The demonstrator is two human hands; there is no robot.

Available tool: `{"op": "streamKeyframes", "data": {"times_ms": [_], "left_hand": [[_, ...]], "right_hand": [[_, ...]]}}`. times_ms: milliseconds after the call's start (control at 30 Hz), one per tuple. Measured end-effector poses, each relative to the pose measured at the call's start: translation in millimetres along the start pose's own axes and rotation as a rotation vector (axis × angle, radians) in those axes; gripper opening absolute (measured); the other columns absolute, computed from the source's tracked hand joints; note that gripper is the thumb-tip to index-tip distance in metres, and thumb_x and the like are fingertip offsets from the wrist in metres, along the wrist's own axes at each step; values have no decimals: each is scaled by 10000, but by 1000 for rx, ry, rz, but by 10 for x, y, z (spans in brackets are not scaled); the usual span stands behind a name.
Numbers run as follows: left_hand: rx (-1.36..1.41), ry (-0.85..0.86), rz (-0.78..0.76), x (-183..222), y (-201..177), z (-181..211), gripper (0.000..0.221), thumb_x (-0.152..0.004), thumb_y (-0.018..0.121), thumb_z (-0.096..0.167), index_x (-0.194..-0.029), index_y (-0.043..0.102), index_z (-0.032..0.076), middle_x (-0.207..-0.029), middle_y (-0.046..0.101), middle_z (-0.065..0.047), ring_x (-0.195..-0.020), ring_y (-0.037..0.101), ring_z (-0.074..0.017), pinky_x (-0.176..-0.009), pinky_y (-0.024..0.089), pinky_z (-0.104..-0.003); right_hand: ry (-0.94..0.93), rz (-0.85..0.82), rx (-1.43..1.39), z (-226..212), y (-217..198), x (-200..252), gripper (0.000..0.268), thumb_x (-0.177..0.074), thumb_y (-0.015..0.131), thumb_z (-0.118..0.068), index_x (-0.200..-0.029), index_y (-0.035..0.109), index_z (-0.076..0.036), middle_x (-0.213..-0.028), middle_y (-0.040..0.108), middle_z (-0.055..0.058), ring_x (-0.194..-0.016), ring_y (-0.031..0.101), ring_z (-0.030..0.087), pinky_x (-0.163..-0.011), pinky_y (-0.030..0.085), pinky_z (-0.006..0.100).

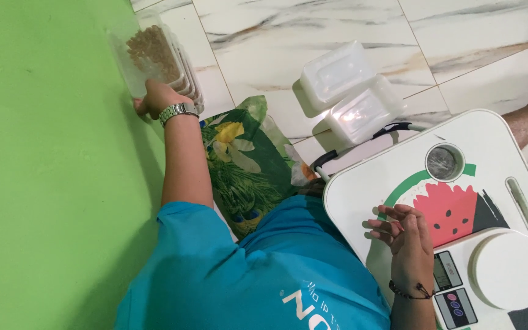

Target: Portioning small food pellets into plastic containers using a digital scale and a scoop, then sealing and stacking them.

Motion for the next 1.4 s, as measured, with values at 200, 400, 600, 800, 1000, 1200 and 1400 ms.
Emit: {"op": "streamKeyframes", "data": {"times_ms": [200,400,600,800,1000,1200,1400], "left_hand": [[77,-40,-53,-268,37,-148,652,-862,383,169,-1457,116,147,-952,596,-289,-800,559,-345,-622,467,-499],[59,6,-28,-300,16,-213,714,-895,411,307,-1525,101,178,-894,608,-208,-754,633,-312,-627,514,-466],[-111,292,-49,-562,70,-1132,986,-740,482,683,-1411,277,-11,-1395,359,-230,-1320,478,-363,-1015,534,-469],[-798,647,-1174,233,252,-3006,336,-797,853,134,-950,600,-26,-1175,617,-201,-1149,615,-372,-1009,487,-444],[-1783,1831,-1792,284,187,-4453,252,-873,700,348,-1110,710,263,-1047,722,3,-1103,659,-248,-1114,330,-552],[-1731,1797,-1932,391,288,-4431,99,-842,725,274,-939,740,258,-939,734,-23,-926,707,-316,-866,461,-500],[-1710,1782,-1973,824,402,-3911,98,-866,789,319,-901,777,227,-881,764,-33,-864,728,-307,-784,489,-468]], "right_hand": [[31,23,42,-75,62,15,379,-1141,288,-255,-1321,465,28,-1219,604,251,-965,660,350,-792,546,436],[60,41,23,-85,77,19,361,-1146,275,-245,-1305,471,13,-1207,606,245,-954,659,345,-786,543,427],[61,5,2,-4,9,-38,381,-1114,307,-233,-1297,471,58,-1204,608,278,-942,667,360,-781,558,434],[21,-67,-65,247,-162,-139,407,-1083,397,-334,-1344,504,-41,-1161,657,249,-929,747,373,-786,610,490],[45,-82,-3,214,-153,-120,460,-1093,332,-344,-1370,456,2,-1184,636,259,-971,745,378,-798,623,490],[42,-85,-17,305,-213,-177,445,-1100,330,-335,-1370,447,-1,-1164,646,264,-937,758,366,-777,636,466],[41,-76,-7,295,-209,-190,441,-1099,333,-332,-1372,439,-2,-1157,659,273,-930,756,363,-770,638,459]]}}
Point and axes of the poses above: each hand's wrist, its own x-axis away from the middle knuckle, its own y-axis out of the palm, z = x × y, the point moved 4 cm from there along -x, towards the middle knuckle
